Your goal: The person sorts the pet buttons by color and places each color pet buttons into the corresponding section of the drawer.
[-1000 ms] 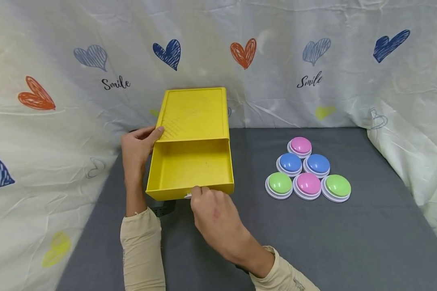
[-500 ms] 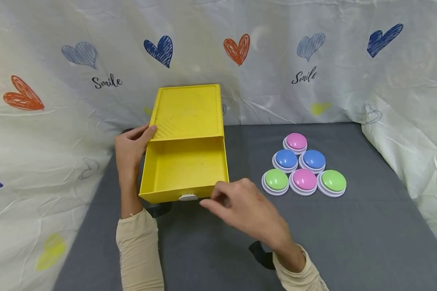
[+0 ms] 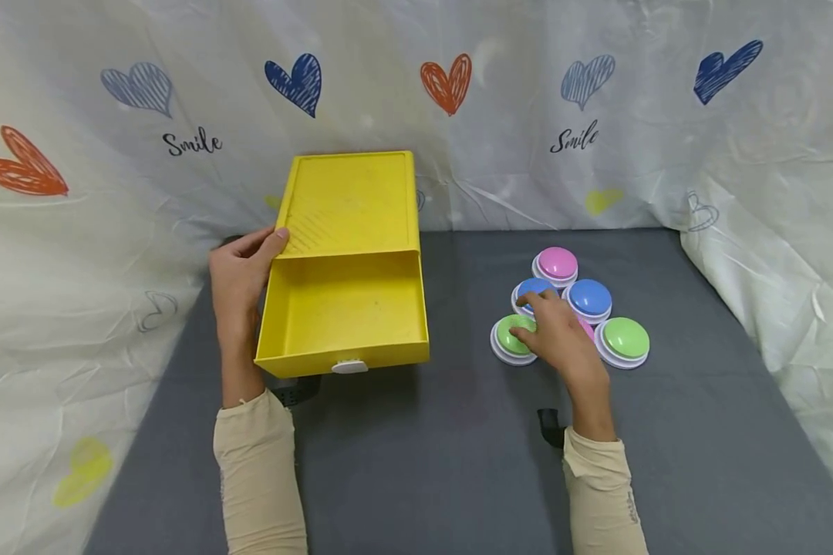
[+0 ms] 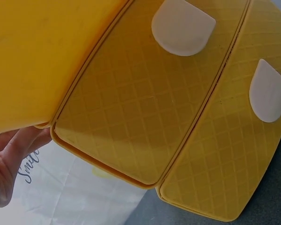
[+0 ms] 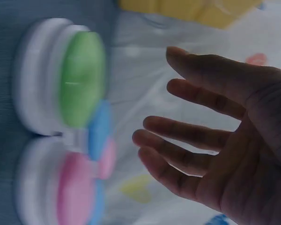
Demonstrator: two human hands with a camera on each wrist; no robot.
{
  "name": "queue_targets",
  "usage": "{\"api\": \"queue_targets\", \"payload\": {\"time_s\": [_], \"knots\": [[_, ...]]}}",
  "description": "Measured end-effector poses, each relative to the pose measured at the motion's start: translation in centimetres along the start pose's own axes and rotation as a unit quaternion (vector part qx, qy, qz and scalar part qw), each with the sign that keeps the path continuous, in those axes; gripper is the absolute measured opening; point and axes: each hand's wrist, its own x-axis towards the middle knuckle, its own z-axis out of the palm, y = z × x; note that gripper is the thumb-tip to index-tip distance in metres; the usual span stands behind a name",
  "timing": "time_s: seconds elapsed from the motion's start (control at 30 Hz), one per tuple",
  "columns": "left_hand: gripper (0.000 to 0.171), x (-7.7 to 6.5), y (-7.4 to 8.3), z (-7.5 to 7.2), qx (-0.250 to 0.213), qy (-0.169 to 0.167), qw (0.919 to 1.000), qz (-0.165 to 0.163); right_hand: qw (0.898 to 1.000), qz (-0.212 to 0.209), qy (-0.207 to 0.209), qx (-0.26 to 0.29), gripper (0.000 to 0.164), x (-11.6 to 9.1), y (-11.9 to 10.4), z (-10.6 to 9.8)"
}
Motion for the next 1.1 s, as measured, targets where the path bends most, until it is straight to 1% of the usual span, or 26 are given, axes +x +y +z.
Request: {"api": "queue_targets", "payload": {"time_s": [0.07,0.17,0.27,0.4,0.5,0.6,0.77,0.83,0.97,1.1], "knots": [[0.044,-0.1,0.3,0.0,-0.007,0.0,1.0,-0.005,1.0,0.007,-0.025,-0.009,0.046,0.2,0.5,1.2],[0.044,-0.4,0.6,0.0,-0.009,-0.003,0.9999,-0.005,0.999,0.019,-0.037,-0.015,0.052,0.3,0.7,2.5],[0.044,-0.7,0.9,0.1,-0.014,-0.008,0.9998,-0.01,0.999,0.022,-0.034,-0.014,0.053,0.2,0.9,3.3],[0.043,-0.8,0.9,0.1,-0.019,-0.008,0.9996,-0.016,1.0,0.009,-0.019,-0.017,0.051,0.3,1.0,3.8],[0.044,-0.6,0.6,0.1,-0.021,-0.007,0.9996,-0.019,1.0,0.0,-0.008,-0.023,0.049,0.5,1.1,4.0],[0.044,-0.4,0.3,0.0,-0.015,-0.009,0.9996,-0.02,1.0,0.001,-0.004,-0.024,0.047,0.6,1.1,4.1],[0.044,-0.2,-0.2,-0.1,-0.016,-0.008,0.9996,-0.021,0.999,0.013,-0.011,-0.029,0.047,0.6,1.1,4.0],[0.044,-0.2,-0.3,0.0,-0.019,-0.008,0.9996,-0.018,0.999,0.014,-0.004,-0.034,0.048,0.5,1.1,3.9],[0.045,-0.5,0.0,0.2,-0.032,-0.008,0.9993,-0.018,0.999,0.009,0.025,-0.04,0.048,0.1,0.7,3.0],[0.046,-0.7,0.3,0.3,-0.037,-0.006,0.9991,-0.018,0.997,-0.008,0.072,-0.019,0.047,-0.5,-0.4,1.2]]}}
